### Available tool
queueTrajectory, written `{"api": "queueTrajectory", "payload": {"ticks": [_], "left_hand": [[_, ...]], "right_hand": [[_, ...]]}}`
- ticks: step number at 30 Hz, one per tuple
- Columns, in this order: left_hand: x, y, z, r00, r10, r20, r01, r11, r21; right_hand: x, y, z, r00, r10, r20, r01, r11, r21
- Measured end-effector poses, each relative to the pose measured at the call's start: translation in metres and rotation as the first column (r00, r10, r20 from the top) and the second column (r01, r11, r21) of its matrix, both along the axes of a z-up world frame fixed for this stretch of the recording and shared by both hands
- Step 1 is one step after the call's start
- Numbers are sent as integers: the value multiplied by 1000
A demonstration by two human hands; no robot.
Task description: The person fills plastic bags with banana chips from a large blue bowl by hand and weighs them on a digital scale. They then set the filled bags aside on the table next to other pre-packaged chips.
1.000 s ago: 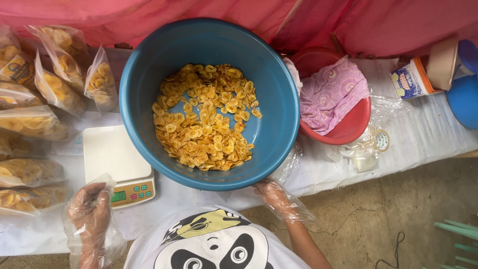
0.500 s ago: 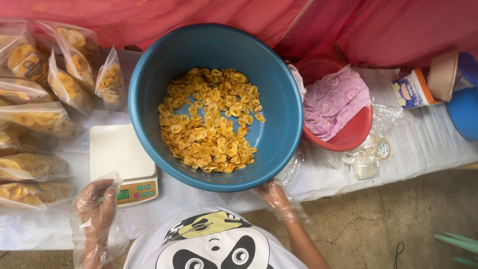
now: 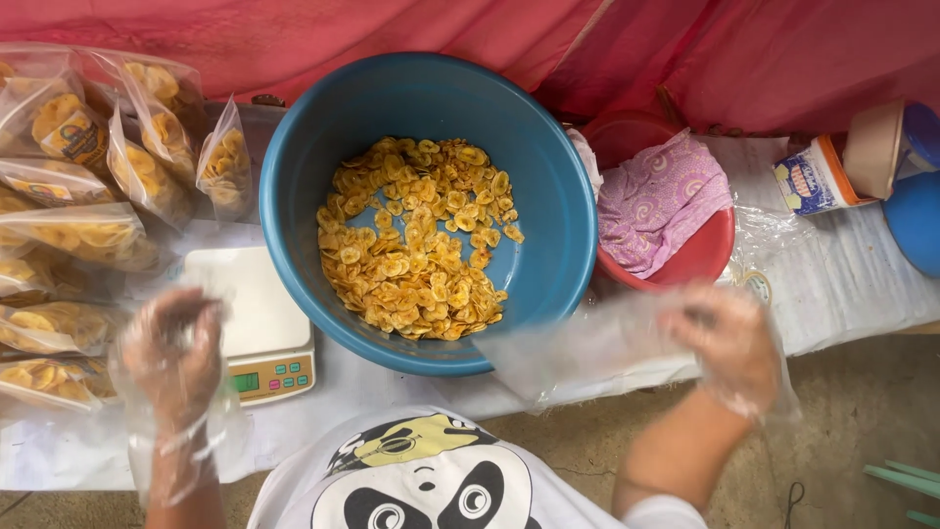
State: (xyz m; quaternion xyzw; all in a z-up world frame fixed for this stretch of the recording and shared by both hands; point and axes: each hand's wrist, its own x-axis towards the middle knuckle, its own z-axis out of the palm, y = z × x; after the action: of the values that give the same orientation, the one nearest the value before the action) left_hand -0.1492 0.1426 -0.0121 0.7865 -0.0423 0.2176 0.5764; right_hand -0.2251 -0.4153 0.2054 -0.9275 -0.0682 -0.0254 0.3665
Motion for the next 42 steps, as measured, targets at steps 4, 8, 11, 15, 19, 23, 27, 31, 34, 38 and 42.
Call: {"api": "queueTrajectory", "payload": {"ticks": [4, 8, 11, 15, 19, 23, 27, 31, 34, 38, 42], "left_hand": [[53, -48, 56, 995, -56, 78, 54, 998, 25], [94, -101, 71, 956, -275, 103, 289, 945, -153], [105, -132, 67, 927, -376, -17, 361, 901, -242], [108, -145, 66, 895, -384, -226, 295, 891, -345], [139, -158, 15, 883, -419, -211, 277, 829, -486], [152, -184, 11, 877, -445, -179, 294, 793, -533], [162, -225, -21, 756, -654, -25, 454, 552, -699], [154, -228, -30, 708, -703, -69, 503, 571, -649], [159, -219, -32, 785, -617, -51, 524, 707, -475], [158, -208, -18, 690, -685, -235, 357, 604, -712], [162, -202, -28, 691, -696, -193, 251, 482, -839]], "right_hand": [[86, 17, -45, 906, -273, 323, 321, 941, -105], [189, -6, -157, 840, -537, 75, 481, 801, 357], [218, -31, -213, 820, -572, -19, 519, 730, 445], [225, -50, -221, 796, -592, 123, 560, 799, 221], [228, -57, -195, 799, -462, 386, 484, 874, 44], [206, 31, -140, 805, -521, 284, 516, 851, 99], [215, 95, -179, 924, -382, -30, 340, 780, 525], [209, 150, -183, 934, -200, -295, 351, 661, 664], [206, 169, -180, 980, 97, -173, 96, 531, 842], [200, 189, -166, 972, -67, -225, 186, 801, 569], [198, 188, -179, 976, -51, -214, 164, 817, 553]]}}
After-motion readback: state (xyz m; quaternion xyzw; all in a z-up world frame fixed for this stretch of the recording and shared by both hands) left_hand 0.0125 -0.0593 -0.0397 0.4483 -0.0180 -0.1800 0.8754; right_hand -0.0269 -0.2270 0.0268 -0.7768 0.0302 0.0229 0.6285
